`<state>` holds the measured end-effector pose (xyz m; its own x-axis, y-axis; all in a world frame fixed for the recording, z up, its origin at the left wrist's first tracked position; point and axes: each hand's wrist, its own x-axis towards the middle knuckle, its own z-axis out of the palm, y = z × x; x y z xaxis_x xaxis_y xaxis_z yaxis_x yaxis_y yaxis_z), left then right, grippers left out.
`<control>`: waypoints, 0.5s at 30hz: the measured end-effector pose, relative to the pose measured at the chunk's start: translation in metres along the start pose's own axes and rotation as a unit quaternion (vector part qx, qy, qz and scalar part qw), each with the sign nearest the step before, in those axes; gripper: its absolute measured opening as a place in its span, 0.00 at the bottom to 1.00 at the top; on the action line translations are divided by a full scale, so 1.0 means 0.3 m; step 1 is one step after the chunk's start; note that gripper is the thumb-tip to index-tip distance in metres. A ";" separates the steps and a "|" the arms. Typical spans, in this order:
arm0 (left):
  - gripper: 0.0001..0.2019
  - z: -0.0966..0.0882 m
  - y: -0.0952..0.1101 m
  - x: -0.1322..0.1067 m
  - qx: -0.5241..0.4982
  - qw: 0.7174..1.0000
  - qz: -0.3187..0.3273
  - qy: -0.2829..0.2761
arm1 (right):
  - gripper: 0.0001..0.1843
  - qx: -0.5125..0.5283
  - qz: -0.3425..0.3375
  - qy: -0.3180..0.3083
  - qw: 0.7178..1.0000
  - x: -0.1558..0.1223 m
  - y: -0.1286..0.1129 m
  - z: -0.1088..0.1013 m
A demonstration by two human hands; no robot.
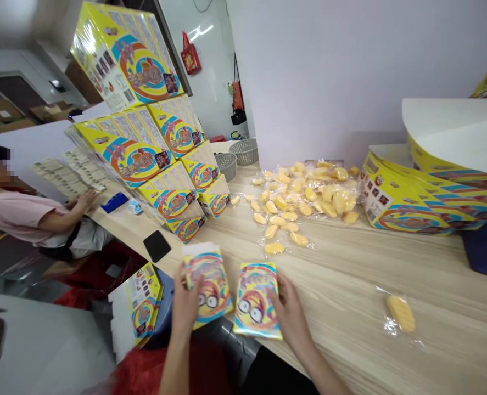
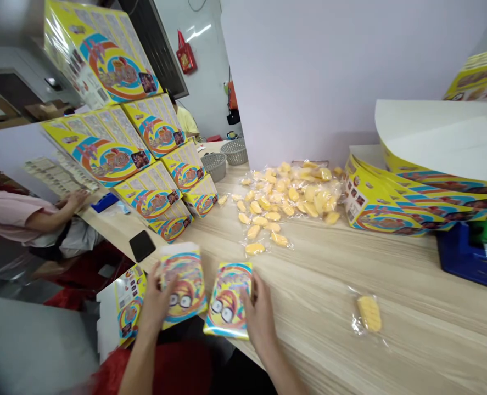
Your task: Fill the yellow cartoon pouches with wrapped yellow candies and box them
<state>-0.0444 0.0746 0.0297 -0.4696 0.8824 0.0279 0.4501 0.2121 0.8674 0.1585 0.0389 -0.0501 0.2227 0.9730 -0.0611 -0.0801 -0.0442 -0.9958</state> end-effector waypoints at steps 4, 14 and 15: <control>0.38 -0.137 0.098 -0.009 -0.094 0.991 0.032 0.090 | 0.30 -0.018 -0.003 -0.053 0.998 0.060 -0.136 0.109; 0.28 0.214 0.126 -0.326 -0.145 0.897 0.035 -0.416 | 0.39 -0.004 0.055 0.030 0.998 -0.118 -0.222 -0.217; 0.22 0.252 0.117 -0.327 -0.110 0.890 0.060 -0.438 | 0.40 -0.041 0.056 0.059 0.996 -0.128 -0.188 -0.263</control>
<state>0.0749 0.0273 0.0199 0.3876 0.9028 -0.1865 0.2519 0.0909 0.9635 0.2310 -0.0139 0.0031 0.3300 0.9275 -0.1756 -0.0327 -0.1747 -0.9841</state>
